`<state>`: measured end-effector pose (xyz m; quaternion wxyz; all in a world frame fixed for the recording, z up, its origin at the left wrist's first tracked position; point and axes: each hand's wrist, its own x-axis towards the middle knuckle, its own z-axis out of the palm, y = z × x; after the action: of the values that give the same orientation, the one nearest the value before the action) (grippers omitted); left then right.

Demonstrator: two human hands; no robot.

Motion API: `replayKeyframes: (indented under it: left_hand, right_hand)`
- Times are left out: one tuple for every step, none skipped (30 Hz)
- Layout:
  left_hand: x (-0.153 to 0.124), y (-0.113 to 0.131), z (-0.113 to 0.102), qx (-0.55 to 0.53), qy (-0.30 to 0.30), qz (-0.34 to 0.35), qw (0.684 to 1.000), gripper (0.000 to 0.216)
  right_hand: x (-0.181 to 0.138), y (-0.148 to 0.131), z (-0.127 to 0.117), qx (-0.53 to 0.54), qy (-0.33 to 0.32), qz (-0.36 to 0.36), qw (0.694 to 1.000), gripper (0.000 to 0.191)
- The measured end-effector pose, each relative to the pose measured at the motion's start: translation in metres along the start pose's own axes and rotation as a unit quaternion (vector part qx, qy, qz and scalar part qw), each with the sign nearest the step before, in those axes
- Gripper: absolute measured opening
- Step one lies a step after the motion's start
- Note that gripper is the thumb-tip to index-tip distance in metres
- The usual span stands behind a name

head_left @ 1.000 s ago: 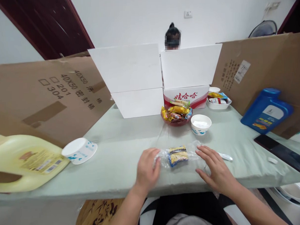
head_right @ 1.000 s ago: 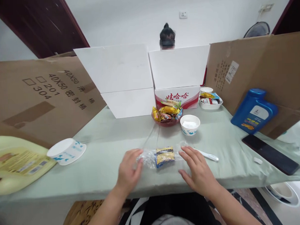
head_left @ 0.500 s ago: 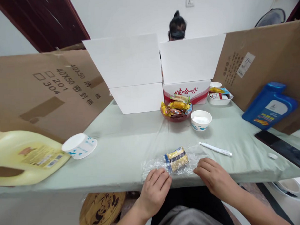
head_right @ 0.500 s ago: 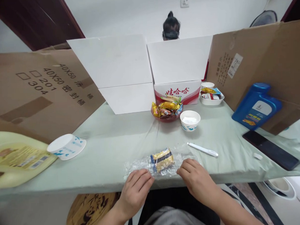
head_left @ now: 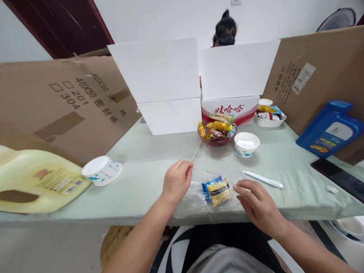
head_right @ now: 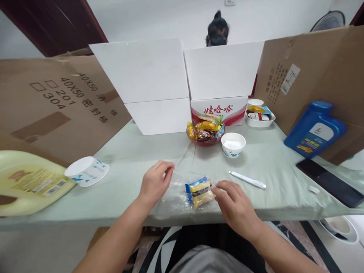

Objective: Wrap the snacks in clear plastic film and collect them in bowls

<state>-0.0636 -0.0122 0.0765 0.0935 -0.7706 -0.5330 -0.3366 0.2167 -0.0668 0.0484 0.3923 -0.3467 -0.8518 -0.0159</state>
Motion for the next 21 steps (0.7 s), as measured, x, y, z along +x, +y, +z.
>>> replayKeyframes:
  left_hand:
    - [0.006,-0.002,0.001,0.037,0.018,-0.027,0.999,0.015]
    - [0.009,-0.002,0.002,0.073,0.04,-0.048,0.995,0.016]
    - [0.009,0.001,0.003,0.1,0.064,-0.059,0.991,0.016]
    - [0.007,0.005,0.004,0.109,0.081,-0.058,0.989,0.016]
    - [0.002,0.011,0.004,0.099,0.083,-0.048,0.991,0.015]
    - [-0.005,0.017,0.005,0.071,0.065,-0.031,0.995,0.014]
    - [-0.012,0.024,0.005,0.033,0.025,-0.014,0.999,0.015]
    - [-0.019,0.031,0.006,0.002,-0.032,-0.006,0.999,0.014]
    - [-0.026,0.037,0.006,-0.011,-0.09,-0.007,0.996,0.011]
    - [-0.032,0.041,0.007,-0.01,-0.147,-0.014,0.989,0.006]
    - [-0.038,0.045,0.008,0.005,-0.196,-0.027,0.98,0.007]
    - [-0.044,0.048,0.009,0.027,-0.235,-0.04,0.971,0.016]
    - [-0.05,0.05,0.01,0.048,-0.264,-0.053,0.962,0.027]
    - [-0.055,0.052,0.012,0.066,-0.287,-0.063,0.954,0.04]
    - [-0.061,0.053,0.013,0.08,-0.304,-0.071,0.947,0.054]
    - [-0.066,0.053,0.015,0.093,-0.318,-0.078,0.94,0.069]
    - [-0.07,0.053,0.018,0.106,-0.331,-0.083,0.934,0.083]
    - [-0.074,0.053,0.02,0.117,-0.345,-0.088,0.927,0.094]
    - [-0.076,0.053,0.022,0.127,-0.359,-0.094,0.92,0.102]
    - [-0.077,0.052,0.024,0.134,-0.372,-0.1,0.913,0.108]
    - [-0.077,0.05,0.025,0.139,-0.383,-0.106,0.907,0.111]
  right_hand:
    - [0.002,-0.002,-0.001,0.016,0.032,0.0,0.999,0.041]
    - [0.002,-0.004,-0.001,0.036,0.046,-0.008,0.998,0.041]
    - [0.003,-0.006,-0.001,0.056,0.037,-0.021,0.997,0.041]
    - [0.003,-0.007,0.001,0.073,0.007,-0.039,0.997,0.039]
    - [0.004,-0.007,0.003,0.082,-0.04,-0.052,0.994,0.037]
    - [0.006,-0.005,0.007,0.085,-0.094,-0.059,0.99,0.034]
    - [0.008,-0.003,0.011,0.081,-0.142,-0.058,0.985,0.033]
    - [0.012,0.001,0.016,0.073,-0.177,-0.05,0.98,0.032]
    - [0.018,0.006,0.021,0.062,-0.199,-0.034,0.977,0.033]
    - [0.024,0.01,0.026,0.052,-0.212,-0.016,0.976,0.034]
    - [0.031,0.015,0.03,0.046,-0.224,0.0,0.973,0.034]
    - [0.039,0.019,0.034,0.048,-0.243,0.008,0.969,0.034]
    - [0.046,0.022,0.037,0.055,-0.269,0.01,0.961,0.033]
    - [0.053,0.024,0.04,0.066,-0.299,0.008,0.952,0.033]
    - [0.059,0.026,0.043,0.075,-0.331,0.002,0.941,0.035]
    - [0.064,0.028,0.046,0.082,-0.361,-0.005,0.929,0.043]
    - [0.068,0.029,0.049,0.085,-0.389,-0.01,0.917,0.057]
    - [0.072,0.031,0.052,0.084,-0.413,-0.013,0.907,0.073]
    - [0.075,0.032,0.055,0.081,-0.433,-0.013,0.898,0.086]
    - [0.078,0.033,0.057,0.076,-0.449,-0.013,0.89,0.093]
    - [0.08,0.033,0.058,0.069,-0.458,-0.012,0.886,0.096]
